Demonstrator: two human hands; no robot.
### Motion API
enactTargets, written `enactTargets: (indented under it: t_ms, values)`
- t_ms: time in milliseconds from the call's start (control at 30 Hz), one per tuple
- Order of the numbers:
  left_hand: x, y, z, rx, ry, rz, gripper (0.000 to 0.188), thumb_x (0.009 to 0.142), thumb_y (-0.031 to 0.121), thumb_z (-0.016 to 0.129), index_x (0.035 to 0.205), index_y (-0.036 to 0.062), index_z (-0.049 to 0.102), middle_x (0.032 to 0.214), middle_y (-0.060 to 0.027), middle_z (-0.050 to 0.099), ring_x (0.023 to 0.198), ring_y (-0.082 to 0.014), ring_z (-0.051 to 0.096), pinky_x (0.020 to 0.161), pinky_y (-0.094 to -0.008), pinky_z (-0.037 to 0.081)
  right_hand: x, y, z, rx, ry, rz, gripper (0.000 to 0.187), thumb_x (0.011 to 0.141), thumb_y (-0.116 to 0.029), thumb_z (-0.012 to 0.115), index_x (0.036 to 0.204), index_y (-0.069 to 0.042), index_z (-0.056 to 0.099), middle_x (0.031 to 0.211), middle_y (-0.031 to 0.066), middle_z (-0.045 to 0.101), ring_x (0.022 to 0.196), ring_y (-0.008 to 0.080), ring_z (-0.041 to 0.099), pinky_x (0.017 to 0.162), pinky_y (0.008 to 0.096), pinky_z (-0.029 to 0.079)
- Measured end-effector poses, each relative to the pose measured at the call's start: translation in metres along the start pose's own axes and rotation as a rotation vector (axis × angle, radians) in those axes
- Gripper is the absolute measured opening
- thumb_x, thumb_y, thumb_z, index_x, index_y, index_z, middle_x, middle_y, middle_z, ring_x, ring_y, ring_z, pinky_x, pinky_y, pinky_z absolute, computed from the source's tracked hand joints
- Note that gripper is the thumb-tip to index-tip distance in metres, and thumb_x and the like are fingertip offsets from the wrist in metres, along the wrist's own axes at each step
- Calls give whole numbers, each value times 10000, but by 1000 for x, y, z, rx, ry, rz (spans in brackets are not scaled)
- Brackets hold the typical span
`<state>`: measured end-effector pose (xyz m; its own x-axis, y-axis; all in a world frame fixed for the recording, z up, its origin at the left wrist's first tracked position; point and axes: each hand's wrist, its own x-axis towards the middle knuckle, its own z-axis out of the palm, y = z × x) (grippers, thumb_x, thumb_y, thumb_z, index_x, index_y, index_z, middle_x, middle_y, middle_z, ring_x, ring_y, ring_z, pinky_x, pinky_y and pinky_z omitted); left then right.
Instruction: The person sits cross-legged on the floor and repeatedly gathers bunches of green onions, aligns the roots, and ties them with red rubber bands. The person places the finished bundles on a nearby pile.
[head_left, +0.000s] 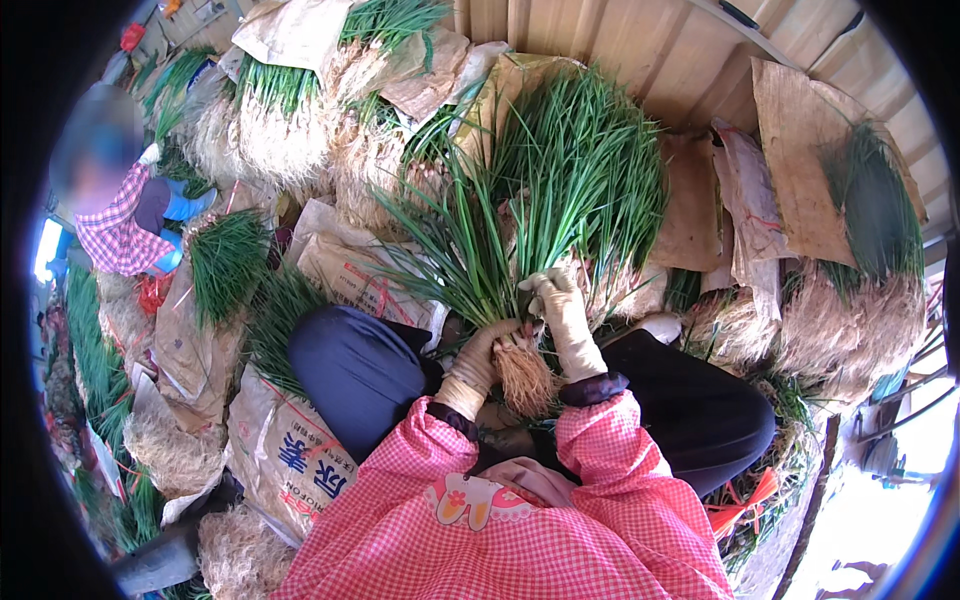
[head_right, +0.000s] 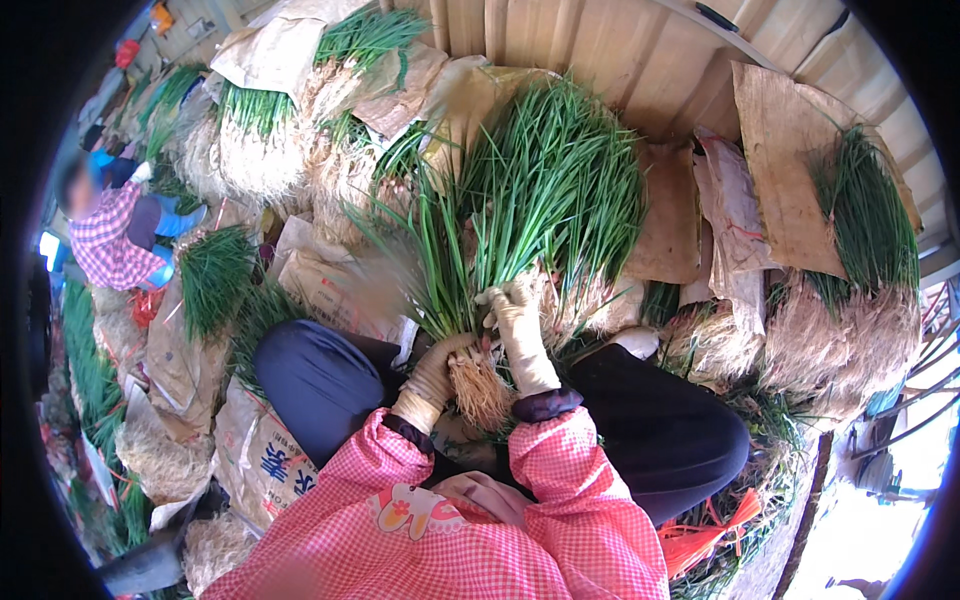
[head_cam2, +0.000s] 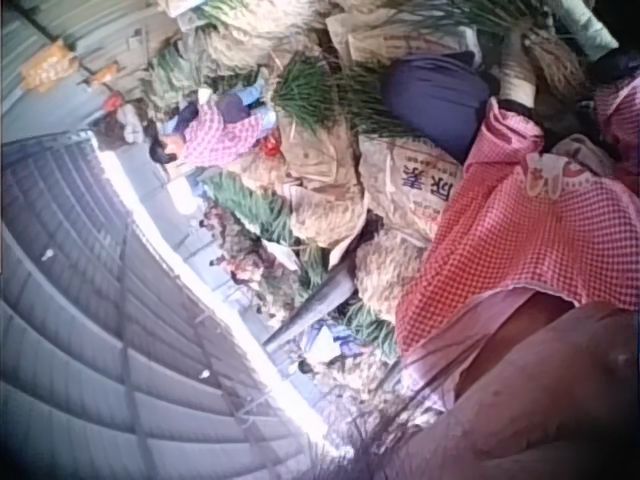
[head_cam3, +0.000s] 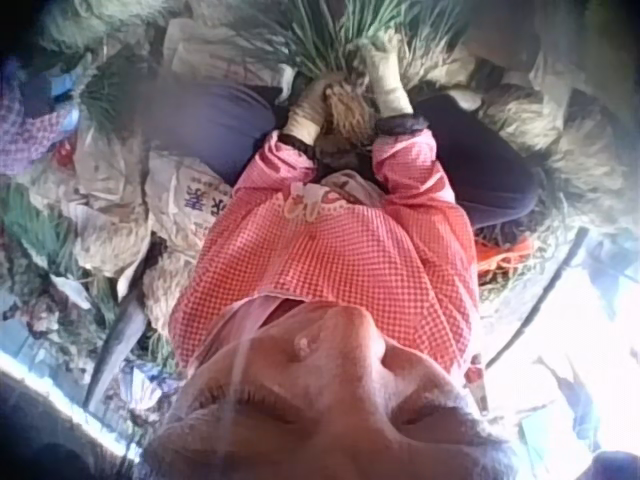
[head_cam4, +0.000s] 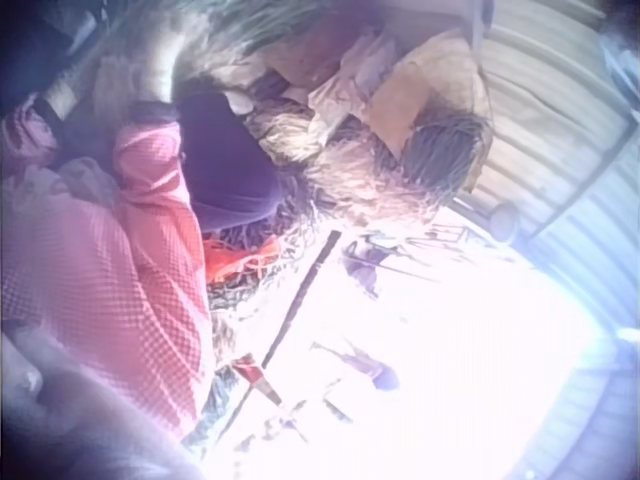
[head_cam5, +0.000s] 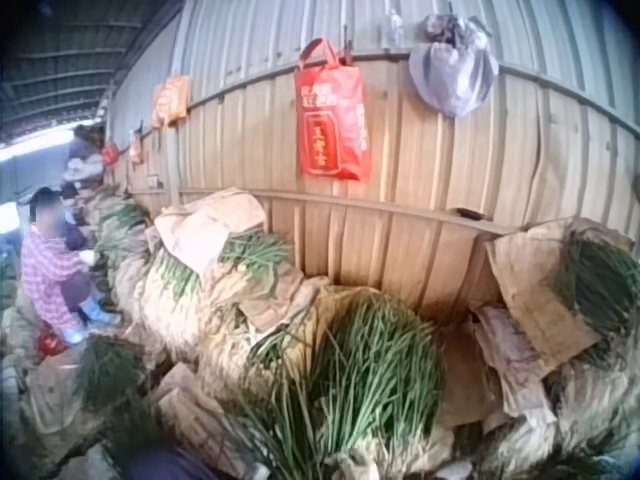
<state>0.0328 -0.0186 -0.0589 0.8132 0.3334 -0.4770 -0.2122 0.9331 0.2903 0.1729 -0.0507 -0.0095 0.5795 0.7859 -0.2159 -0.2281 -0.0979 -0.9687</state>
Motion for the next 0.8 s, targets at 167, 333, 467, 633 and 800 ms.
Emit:
enactTargets:
  t_ms: [167, 333, 467, 633, 800]
  values:
    - [9, 2, -24, 3, -124, -21, 208, 774, 166, 623, 880, -12, 603, 748, -38, 596, 591, -103, 543, 622, -208, 459, 3, -46, -45, 315, 176, -271, 128, 893, -189, 519, 838, -87, 574, 710, 4, 600, 492, 48, 432, 441, 187, 334]
    - [6, 0, 11, 81, -50, 50, 223, 782, 161, 627, 916, -12, 592, 793, -46, 602, 623, -105, 554, 649, -198, 472, 52, 17, -169, -1097, -217, -22, 136, 793, -166, 549, 843, -60, 618, 763, 69, 618, 658, 198, 592, 563, 314, 490]
    - [6, -6, -7, 77, 24, 90, 188, 798, 147, 600, 898, -10, 573, 779, -40, 587, 570, -74, 523, 516, -169, 423, 13, -12, -79, -1118, -220, -407, 305, 773, -325, 618, 911, -53, 621, 768, 140, 635, 731, 294, 625, 665, 379, 506]
    - [10, -6, -21, -60, 154, -53, 130, 790, 141, 602, 796, 12, 613, 618, 6, 539, 449, -43, 435, 402, -160, 298, 32, -21, 6, -985, 57, -162, 436, 768, -444, 634, 886, -28, 581, 733, 182, 618, 739, 335, 612, 683, 392, 480]
    - [4, -11, -1, 373, 274, 208, 169, 783, 191, 627, 695, 47, 647, 543, 14, 543, 412, -49, 411, 405, -191, 284, 55, -15, 2, -1039, 78, -239, 394, 764, -361, 622, 939, -10, 586, 776, 212, 622, 763, 371, 609, 697, 400, 486]
